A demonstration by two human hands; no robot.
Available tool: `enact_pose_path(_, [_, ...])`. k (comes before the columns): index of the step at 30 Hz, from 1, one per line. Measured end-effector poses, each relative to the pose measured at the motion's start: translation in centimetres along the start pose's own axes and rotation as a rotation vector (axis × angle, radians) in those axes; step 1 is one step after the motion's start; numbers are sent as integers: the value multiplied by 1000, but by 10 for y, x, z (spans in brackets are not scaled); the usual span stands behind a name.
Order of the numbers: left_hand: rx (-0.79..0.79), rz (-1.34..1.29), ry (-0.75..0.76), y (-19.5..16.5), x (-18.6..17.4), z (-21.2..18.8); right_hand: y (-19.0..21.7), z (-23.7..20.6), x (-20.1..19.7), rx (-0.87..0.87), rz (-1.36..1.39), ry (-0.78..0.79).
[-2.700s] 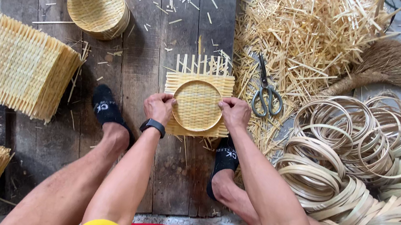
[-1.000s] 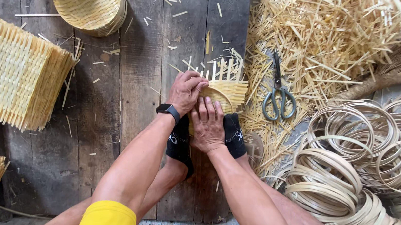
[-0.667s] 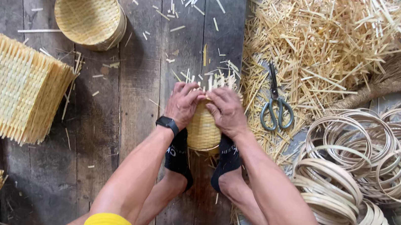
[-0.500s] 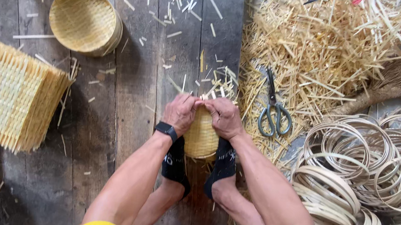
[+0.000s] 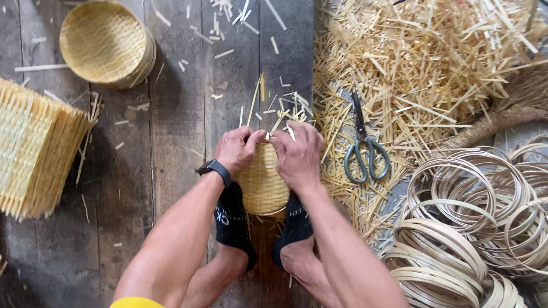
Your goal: The person repeatedly forms small round bamboo baskets by placing a circular bamboo frame over a square woven mat, pressing it into shape with a wooden block, and trimming the excess mat with shears. Finished baskets are stacked nearby.
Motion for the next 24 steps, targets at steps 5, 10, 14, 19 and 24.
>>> enact_pose_path(5, [-46, -2, 10, 2, 4, 10, 19, 7, 4, 369, -60, 321])
enact_pose_path(10, [-59, -58, 27, 7, 9, 7, 7, 18, 7, 650, 179, 672])
enact_pose_path(14, [-60, -77, 19, 6, 9, 5, 0, 26, 6, 675, 288, 652])
enact_pose_path(19, [-40, -222, 68, 10, 9, 6, -4, 25, 6, 613, 294, 741])
enact_pose_path(24, [101, -441, -208, 19, 10, 0, 11, 37, 12, 226, 358, 392])
Point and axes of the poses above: each hand's wrist, its own z-axis towards the middle knuckle, its own x-axis out of the palm, y = z × x, the point moved 1 cm from there along z, towards the middle knuckle, and after that the axes turned 10 degrees about -x, right-handed, at the moved point
